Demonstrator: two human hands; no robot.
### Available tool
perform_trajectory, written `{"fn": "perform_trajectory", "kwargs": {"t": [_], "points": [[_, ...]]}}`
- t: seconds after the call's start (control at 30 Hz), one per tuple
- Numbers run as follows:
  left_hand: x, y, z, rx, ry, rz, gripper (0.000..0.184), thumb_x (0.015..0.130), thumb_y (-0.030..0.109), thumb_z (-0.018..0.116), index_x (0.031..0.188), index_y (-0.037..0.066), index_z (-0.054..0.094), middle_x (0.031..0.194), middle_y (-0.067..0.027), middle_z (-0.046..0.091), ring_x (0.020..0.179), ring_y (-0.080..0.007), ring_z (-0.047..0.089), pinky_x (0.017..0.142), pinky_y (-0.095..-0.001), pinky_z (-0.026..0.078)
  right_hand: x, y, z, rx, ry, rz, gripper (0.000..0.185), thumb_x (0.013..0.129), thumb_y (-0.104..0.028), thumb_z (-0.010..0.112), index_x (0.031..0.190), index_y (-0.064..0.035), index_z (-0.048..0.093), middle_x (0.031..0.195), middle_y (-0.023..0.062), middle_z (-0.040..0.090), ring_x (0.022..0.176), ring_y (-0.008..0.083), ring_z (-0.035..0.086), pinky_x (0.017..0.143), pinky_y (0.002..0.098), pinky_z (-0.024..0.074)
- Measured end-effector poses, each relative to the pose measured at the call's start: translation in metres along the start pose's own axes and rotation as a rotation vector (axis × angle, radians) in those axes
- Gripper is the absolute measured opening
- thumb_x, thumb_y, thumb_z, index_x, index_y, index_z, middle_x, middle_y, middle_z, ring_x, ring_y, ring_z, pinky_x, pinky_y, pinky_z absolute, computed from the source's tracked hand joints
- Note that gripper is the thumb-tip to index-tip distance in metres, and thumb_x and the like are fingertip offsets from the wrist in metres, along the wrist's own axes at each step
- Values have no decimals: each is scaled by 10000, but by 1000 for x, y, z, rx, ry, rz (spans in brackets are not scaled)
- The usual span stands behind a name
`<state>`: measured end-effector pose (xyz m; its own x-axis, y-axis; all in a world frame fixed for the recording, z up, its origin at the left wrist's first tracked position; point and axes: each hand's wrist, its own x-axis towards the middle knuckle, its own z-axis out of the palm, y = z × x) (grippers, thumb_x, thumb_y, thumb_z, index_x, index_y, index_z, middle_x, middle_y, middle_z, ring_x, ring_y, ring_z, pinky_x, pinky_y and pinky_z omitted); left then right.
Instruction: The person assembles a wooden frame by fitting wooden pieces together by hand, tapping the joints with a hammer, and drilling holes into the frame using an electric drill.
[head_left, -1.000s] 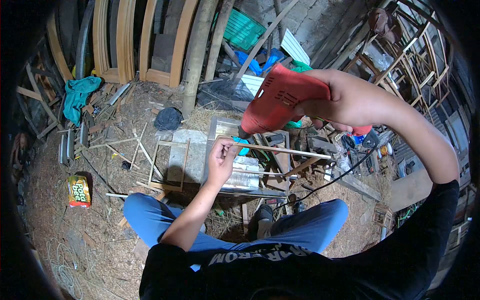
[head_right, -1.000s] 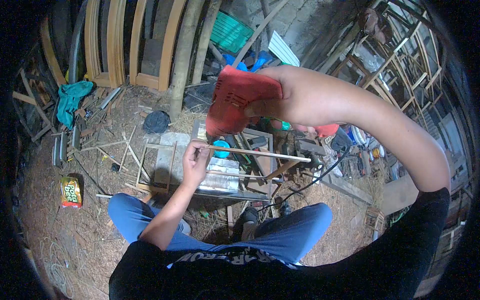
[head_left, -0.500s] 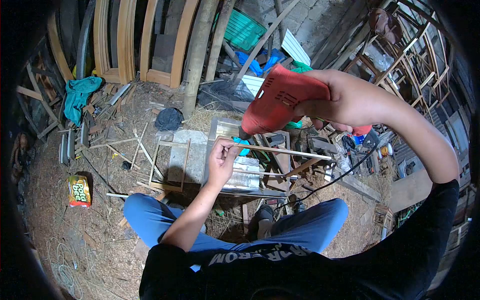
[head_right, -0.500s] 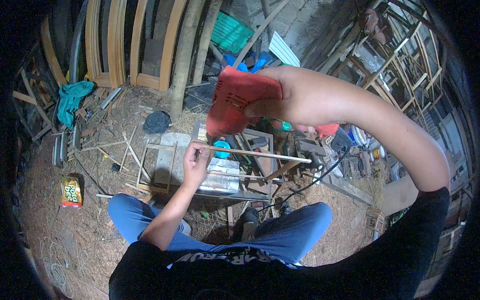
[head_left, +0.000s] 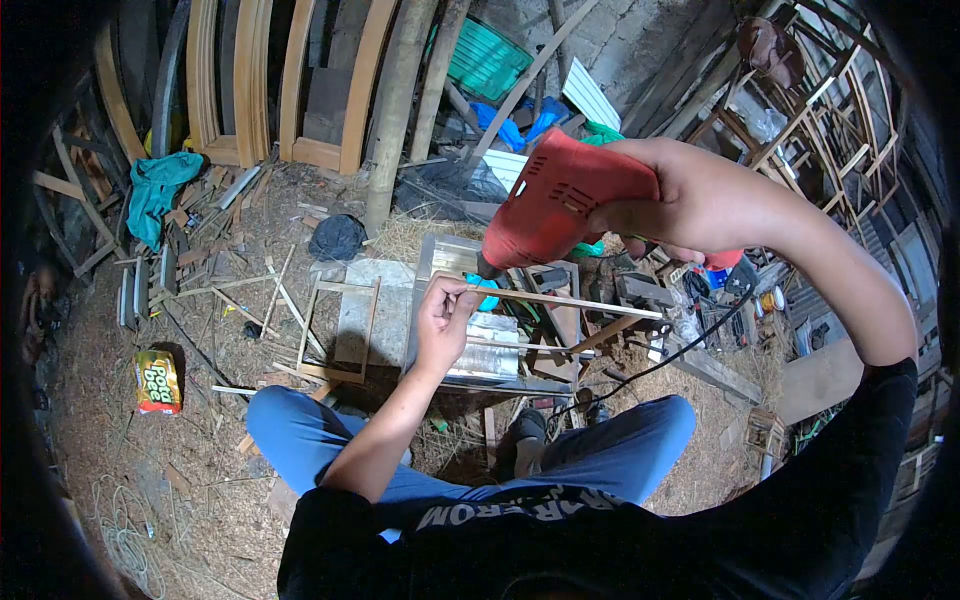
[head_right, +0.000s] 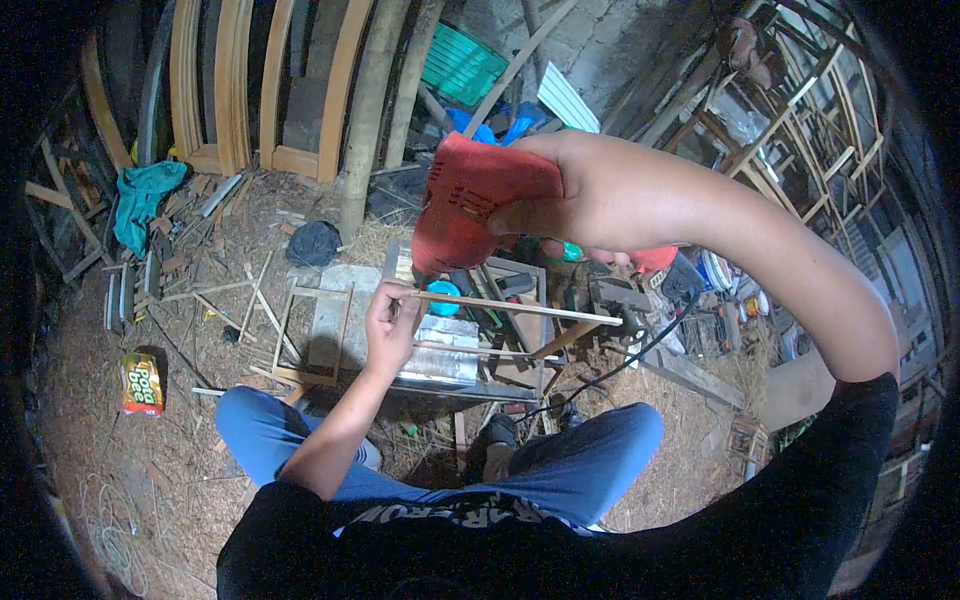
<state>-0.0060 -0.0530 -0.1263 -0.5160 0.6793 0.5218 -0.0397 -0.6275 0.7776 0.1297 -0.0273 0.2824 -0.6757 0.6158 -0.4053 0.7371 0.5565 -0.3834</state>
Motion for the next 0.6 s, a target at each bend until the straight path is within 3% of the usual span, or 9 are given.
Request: {"fn": "perform_trajectory", "kwargs": {"t": [0.1,0.23,0.33,0.43,0.53,0.6], "points": [[-1,0,0,-43,-10,-38,127,1048,120,657,1008,34,572,1005,-48,570,934,-121,543,855,-266,430,0,-1,0,-17,7,-3,342,1037,-158,680,1352,-56,594,767,25,658,474,48,532,427,230,406],[-1,0,-1,-46,-17,-34,118,1049,107,650,1007,30,571,1014,-55,571,934,-126,547,856,-266,433,1,0,0,-35,11,2,331,1037,-156,678,1345,-60,605,770,27,667,477,47,535,433,227,411],[-1,2,0,-44,-9,-35,116,1042,103,654,996,31,574,1006,-54,572,930,-129,546,855,-271,435,2,5,1,-36,35,-29,352,1011,-298,727,1272,-79,640,704,0,633,482,96,548,436,283,440],[-1,4,0,-25,-4,-44,112,1032,95,658,984,33,578,997,-53,573,922,-130,542,851,-274,435,1,3,1,-35,37,-36,354,1008,-298,730,1274,-81,643,725,8,651,485,94,549,442,279,442],[0,4,-1,-1,-4,-41,114,1026,92,662,976,33,578,992,-53,572,916,-130,538,848,-274,433,1,0,0,-17,8,1,341,1034,-148,678,1356,-62,608,777,31,673,480,41,534,438,222,416],[0,3,-1,-8,-4,-33,120,1025,95,665,975,33,575,990,-52,569,913,-129,534,846,-271,430,0,-1,1,-14,9,-4,339,1035,-150,678,1355,-62,608,780,32,674,480,41,534,439,222,417]]}}
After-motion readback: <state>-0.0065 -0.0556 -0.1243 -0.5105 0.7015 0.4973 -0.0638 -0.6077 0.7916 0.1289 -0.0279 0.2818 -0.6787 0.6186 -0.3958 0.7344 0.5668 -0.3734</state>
